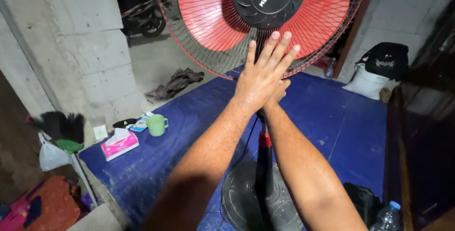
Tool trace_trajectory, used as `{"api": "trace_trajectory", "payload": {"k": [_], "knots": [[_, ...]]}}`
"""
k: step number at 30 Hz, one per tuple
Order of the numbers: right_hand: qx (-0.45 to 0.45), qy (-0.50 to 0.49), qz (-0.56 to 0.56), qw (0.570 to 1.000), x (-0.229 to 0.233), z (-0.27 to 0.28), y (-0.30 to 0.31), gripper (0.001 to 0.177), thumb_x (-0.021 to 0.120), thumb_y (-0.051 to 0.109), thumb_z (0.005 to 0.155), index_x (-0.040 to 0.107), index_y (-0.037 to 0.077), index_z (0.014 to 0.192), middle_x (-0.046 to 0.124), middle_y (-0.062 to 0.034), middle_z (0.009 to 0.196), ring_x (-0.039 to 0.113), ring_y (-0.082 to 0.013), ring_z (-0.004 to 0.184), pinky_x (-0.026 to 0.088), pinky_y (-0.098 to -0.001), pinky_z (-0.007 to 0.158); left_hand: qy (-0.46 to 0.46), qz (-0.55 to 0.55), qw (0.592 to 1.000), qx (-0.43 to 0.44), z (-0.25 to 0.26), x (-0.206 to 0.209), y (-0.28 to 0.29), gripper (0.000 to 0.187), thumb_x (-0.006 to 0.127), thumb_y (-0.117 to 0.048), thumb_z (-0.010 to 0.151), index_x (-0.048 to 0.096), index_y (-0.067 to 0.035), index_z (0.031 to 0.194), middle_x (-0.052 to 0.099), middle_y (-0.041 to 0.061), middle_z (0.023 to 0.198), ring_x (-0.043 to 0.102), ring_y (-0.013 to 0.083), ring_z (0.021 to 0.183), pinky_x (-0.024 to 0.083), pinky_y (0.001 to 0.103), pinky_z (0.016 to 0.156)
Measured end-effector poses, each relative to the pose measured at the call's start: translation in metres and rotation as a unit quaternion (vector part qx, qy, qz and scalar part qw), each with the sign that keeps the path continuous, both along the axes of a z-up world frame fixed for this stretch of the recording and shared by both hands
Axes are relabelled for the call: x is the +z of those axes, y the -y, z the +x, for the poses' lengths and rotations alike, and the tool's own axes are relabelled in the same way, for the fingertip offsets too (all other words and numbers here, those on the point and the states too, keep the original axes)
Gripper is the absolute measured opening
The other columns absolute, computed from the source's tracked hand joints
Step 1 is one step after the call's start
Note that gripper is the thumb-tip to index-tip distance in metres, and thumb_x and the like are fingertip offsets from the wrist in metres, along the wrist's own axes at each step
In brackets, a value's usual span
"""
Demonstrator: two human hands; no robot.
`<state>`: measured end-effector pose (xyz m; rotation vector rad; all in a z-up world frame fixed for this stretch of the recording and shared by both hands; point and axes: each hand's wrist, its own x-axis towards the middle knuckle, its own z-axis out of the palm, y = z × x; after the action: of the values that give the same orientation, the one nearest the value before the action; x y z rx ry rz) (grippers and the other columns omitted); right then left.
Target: The person assembles an electric fan by attaching the rear cage, mounting the red fan blades, and securing the front cage with a central cap. They use a cordless drill to tighten the central hub and then position the completed fan upright.
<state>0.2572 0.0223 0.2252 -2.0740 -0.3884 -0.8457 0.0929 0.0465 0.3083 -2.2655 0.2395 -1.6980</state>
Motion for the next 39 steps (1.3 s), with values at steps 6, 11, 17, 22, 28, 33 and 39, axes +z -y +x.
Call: {"api": "trace_trajectory", "payload": {"k": [6,11,17,22,28,33,39], "knots": [[-0.041,0.202,-0.075,0.976,-0.009,-0.006,0.011,0.054,0.061,0.042,0.093,0.06,0.008,0.135,0.069,-0.0205,0.119,0.066,-0.0355,0.1,0.044,-0.0519,0.077,-0.029,0.009,0.999,-0.013,0.002,-0.003,0.012,0.098,0.078,-0.046,0.081,0.034,-0.018,0.164,0.019,0.01,0.173,0.014,0.0298,0.161,0.011,0.061,0.127],[0.01,0.067,-0.029,0.997,-0.02,0.0,0.018,0.046,0.061,0.042,0.095,0.064,0.01,0.128,0.072,-0.0184,0.108,0.068,-0.0342,0.095,0.047,-0.0489,0.082,-0.031,0.025,0.999,-0.008,0.01,-0.01,0.012,0.085,0.069,-0.041,0.09,0.034,-0.016,0.163,0.019,0.01,0.172,0.015,0.0297,0.16,0.013,0.059,0.126],[0.019,0.179,-0.067,0.981,-0.024,-0.01,0.028,0.04,0.064,0.035,0.091,0.067,0.006,0.119,0.071,-0.0215,0.102,0.065,-0.038,0.091,0.045,-0.0528,0.081,-0.037,0.017,0.998,-0.047,0.017,-0.02,0.009,0.082,0.066,-0.04,0.093,0.032,-0.013,0.163,0.019,0.012,0.172,0.015,0.0311,0.159,0.014,0.058,0.125],[0.071,0.18,-0.03,0.981,-0.017,-0.039,0.041,0.049,0.068,0.034,0.086,0.063,0.003,0.124,0.066,-0.0252,0.109,0.057,-0.0429,0.1,0.045,-0.0552,0.085,-0.025,0.036,0.999,-0.024,0.022,-0.025,0.008,0.079,0.063,-0.037,0.095,0.031,-0.012,0.163,0.019,0.015,0.171,0.015,0.0324,0.159,0.014,0.057,0.125],[0.062,0.079,-0.005,0.995,-0.025,-0.049,0.05,0.064,0.069,0.039,0.086,0.051,0.002,0.135,0.054,-0.0311,0.12,0.051,-0.0465,0.11,0.046,-0.057,0.089,-0.035,0.039,0.998,-0.039,0.024,-0.031,0.014,0.076,0.059,-0.036,0.096,0.031,-0.009,0.162,0.019,0.016,0.171,0.014,0.0339,0.158,0.011,0.057,0.125],[0.021,0.14,-0.095,0.985,-0.034,-0.036,0.059,0.061,0.064,0.036,0.09,0.05,0.006,0.141,0.055,-0.0289,0.123,0.05,-0.0452,0.104,0.045,-0.0556,0.088,-0.013,0.054,0.998,-0.034,0.026,-0.033,0.025,0.074,0.055,-0.036,0.098,0.032,-0.008,0.162,0.02,0.015,0.171,0.013,0.0319,0.159,0.006,0.055,0.126],[0.027,0.227,-0.123,0.966,-0.04,-0.03,0.074,0.059,0.06,0.034,0.092,0.048,0.006,0.142,0.056,-0.026,0.13,0.049,-0.0437,0.103,0.04,-0.054,0.088,-0.006,0.073,0.997,-0.032,0.024,-0.035,0.038,0.069,0.052,-0.031,0.099,0.034,-0.009,0.162,0.023,0.013,0.172,0.014,0.0293,0.16,0.003,0.051,0.128]]}}
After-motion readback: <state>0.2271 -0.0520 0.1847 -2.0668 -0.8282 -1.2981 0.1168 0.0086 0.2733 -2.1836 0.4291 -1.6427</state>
